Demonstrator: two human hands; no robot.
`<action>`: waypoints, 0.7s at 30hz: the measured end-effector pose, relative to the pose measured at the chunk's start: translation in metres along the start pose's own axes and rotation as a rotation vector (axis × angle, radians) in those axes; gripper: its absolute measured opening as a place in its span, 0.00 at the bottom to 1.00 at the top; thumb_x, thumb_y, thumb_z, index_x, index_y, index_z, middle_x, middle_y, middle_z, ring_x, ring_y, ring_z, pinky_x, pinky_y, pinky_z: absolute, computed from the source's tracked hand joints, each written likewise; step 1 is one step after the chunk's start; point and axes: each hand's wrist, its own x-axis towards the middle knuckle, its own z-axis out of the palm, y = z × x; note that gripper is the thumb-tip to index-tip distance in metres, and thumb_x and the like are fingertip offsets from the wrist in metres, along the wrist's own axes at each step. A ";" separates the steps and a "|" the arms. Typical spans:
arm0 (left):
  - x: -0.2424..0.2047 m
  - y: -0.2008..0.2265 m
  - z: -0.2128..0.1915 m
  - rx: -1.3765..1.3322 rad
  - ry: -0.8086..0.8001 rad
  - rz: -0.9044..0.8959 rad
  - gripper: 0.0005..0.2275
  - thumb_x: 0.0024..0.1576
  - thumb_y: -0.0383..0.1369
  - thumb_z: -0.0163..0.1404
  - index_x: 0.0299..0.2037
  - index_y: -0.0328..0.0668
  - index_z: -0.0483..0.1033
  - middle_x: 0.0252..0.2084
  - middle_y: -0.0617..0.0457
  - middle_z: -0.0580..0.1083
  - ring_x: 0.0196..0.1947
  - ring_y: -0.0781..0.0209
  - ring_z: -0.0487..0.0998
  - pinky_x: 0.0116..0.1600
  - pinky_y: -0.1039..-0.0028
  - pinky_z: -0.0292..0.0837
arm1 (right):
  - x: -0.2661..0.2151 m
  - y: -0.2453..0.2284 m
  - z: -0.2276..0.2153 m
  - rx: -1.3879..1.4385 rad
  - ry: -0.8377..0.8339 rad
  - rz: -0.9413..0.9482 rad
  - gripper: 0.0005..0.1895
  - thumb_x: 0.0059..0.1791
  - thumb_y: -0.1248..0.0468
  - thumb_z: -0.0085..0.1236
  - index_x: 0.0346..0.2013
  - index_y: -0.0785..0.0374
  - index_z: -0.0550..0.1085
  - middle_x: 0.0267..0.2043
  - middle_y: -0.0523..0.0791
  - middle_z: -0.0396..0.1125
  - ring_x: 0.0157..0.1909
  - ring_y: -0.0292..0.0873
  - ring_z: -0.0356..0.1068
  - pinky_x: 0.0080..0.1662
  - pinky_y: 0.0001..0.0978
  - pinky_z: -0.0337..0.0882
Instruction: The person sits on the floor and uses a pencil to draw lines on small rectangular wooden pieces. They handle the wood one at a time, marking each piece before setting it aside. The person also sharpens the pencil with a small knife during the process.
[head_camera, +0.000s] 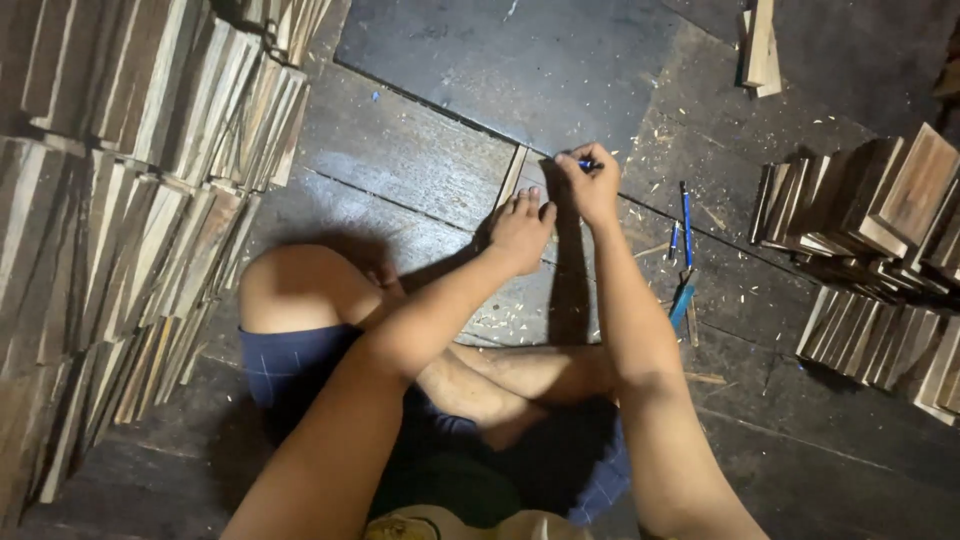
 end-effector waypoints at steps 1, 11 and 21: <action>0.008 -0.004 0.011 0.009 0.000 0.002 0.47 0.42 0.36 0.67 0.73 0.37 0.55 0.73 0.21 0.54 0.75 0.28 0.52 0.74 0.43 0.47 | 0.001 0.006 0.003 0.006 0.006 -0.002 0.10 0.46 0.64 0.73 0.32 0.63 0.76 0.28 0.51 0.71 0.31 0.43 0.69 0.35 0.34 0.66; 0.013 -0.010 0.016 -0.063 -0.015 -0.015 0.37 0.49 0.27 0.60 0.70 0.25 0.56 0.74 0.27 0.57 0.76 0.35 0.53 0.74 0.51 0.53 | -0.004 0.009 0.031 0.351 0.044 0.222 0.08 0.45 0.72 0.70 0.36 0.67 0.78 0.28 0.49 0.73 0.27 0.41 0.76 0.30 0.29 0.75; 0.001 0.004 -0.007 0.053 -0.048 -0.039 0.37 0.51 0.29 0.60 0.71 0.27 0.56 0.74 0.31 0.58 0.76 0.38 0.54 0.75 0.58 0.53 | 0.010 0.018 0.027 0.166 -0.013 0.030 0.07 0.41 0.70 0.69 0.26 0.62 0.76 0.32 0.47 0.77 0.35 0.42 0.76 0.41 0.32 0.71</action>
